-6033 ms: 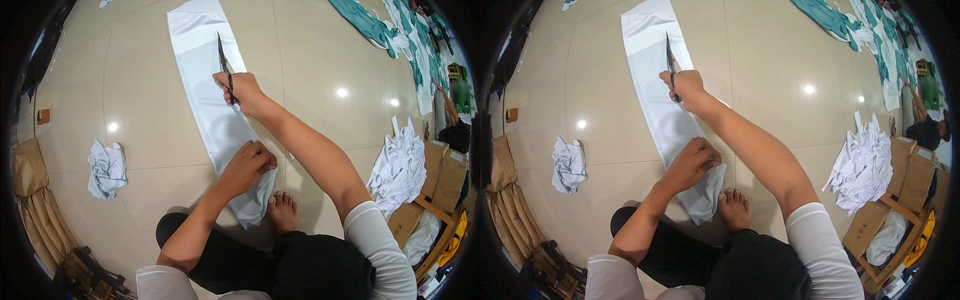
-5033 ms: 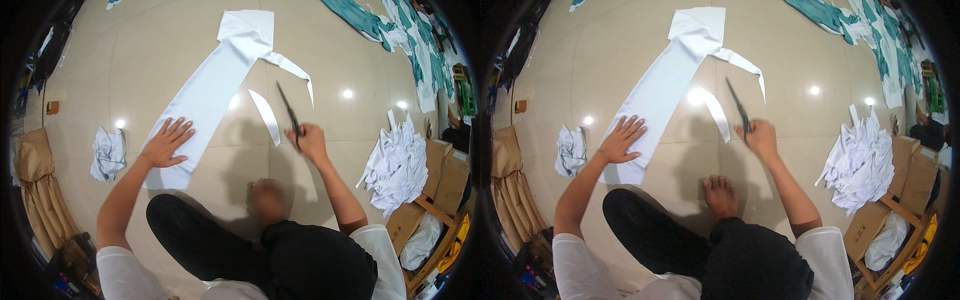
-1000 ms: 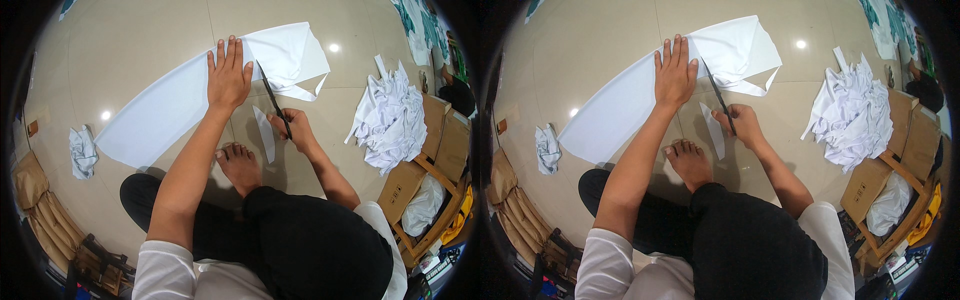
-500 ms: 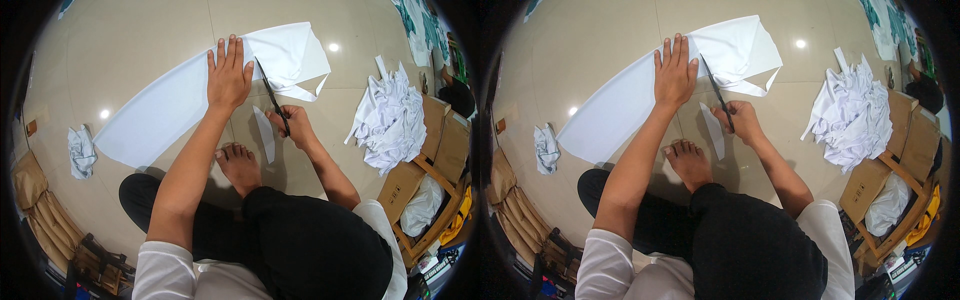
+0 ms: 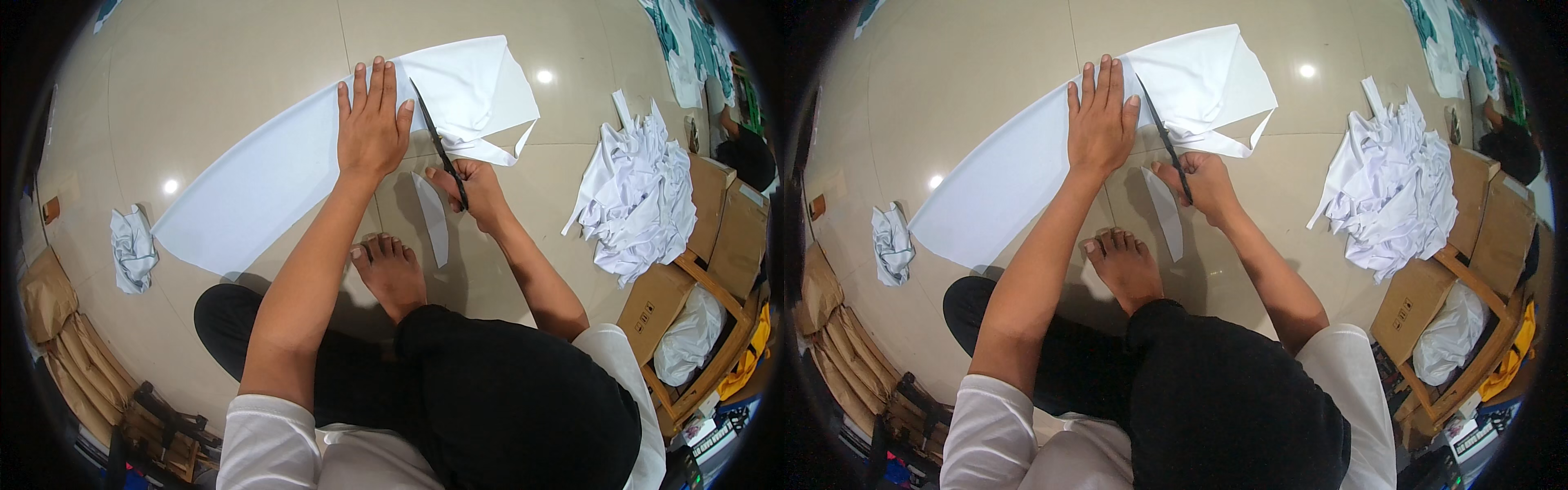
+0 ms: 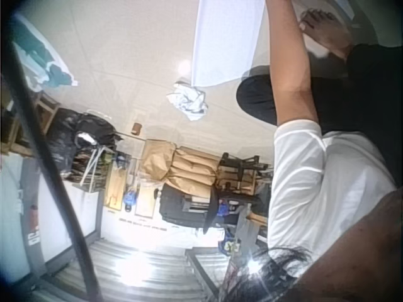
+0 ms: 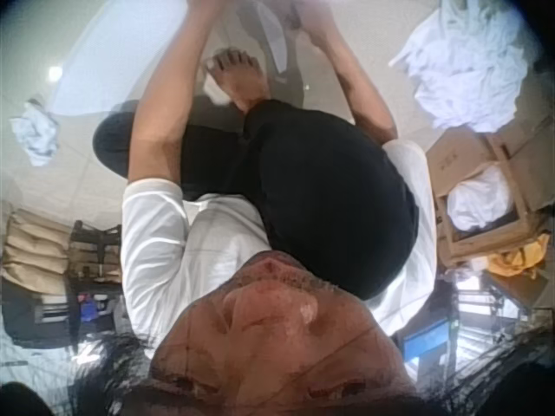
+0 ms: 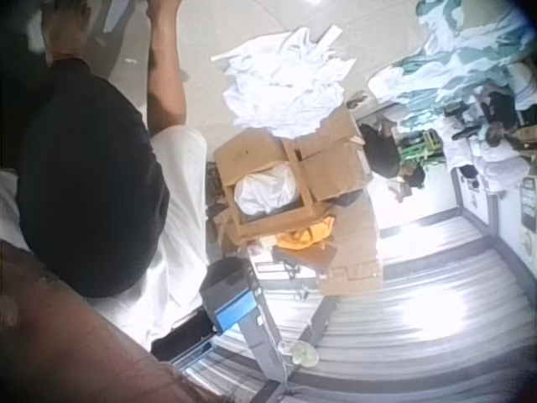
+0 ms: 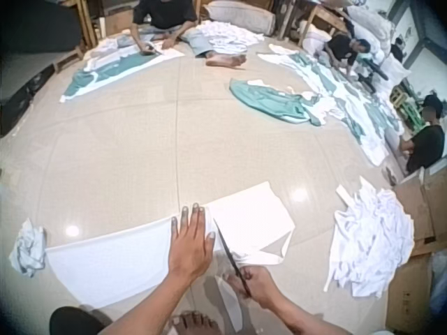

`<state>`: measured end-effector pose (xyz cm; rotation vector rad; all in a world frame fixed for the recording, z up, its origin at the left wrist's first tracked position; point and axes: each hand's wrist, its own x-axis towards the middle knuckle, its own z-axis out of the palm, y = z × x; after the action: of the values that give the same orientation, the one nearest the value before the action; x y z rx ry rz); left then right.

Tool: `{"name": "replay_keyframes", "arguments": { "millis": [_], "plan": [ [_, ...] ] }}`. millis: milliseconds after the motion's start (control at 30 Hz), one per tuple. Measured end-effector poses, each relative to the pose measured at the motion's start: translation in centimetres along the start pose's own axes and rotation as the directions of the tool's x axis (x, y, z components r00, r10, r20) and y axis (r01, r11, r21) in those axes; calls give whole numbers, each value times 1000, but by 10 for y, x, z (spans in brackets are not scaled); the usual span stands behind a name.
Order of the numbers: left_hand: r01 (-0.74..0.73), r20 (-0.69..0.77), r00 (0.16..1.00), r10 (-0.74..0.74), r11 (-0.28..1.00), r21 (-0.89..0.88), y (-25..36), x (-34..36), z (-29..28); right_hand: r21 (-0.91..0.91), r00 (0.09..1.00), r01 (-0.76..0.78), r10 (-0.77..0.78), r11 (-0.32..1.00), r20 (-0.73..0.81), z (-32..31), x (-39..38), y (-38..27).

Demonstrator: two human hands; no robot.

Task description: The person cuts a white strip of fabric with scissors and then spreads out a large green and white garment on the floor to align it.

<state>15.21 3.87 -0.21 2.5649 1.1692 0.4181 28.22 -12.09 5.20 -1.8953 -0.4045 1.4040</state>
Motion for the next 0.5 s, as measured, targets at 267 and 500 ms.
{"name": "replay_keyframes", "arguments": {
  "millis": [267,500],
  "plan": [
    [-4,-2,1000,4,1000,4,0,0,0,-36,999,-26,27,999,23,-4,-3,-4],
    [3,2,1000,-3,1000,-11,-1,0,1,-32,1000,-18,19,999,12,1,7,-12]
  ]
}}
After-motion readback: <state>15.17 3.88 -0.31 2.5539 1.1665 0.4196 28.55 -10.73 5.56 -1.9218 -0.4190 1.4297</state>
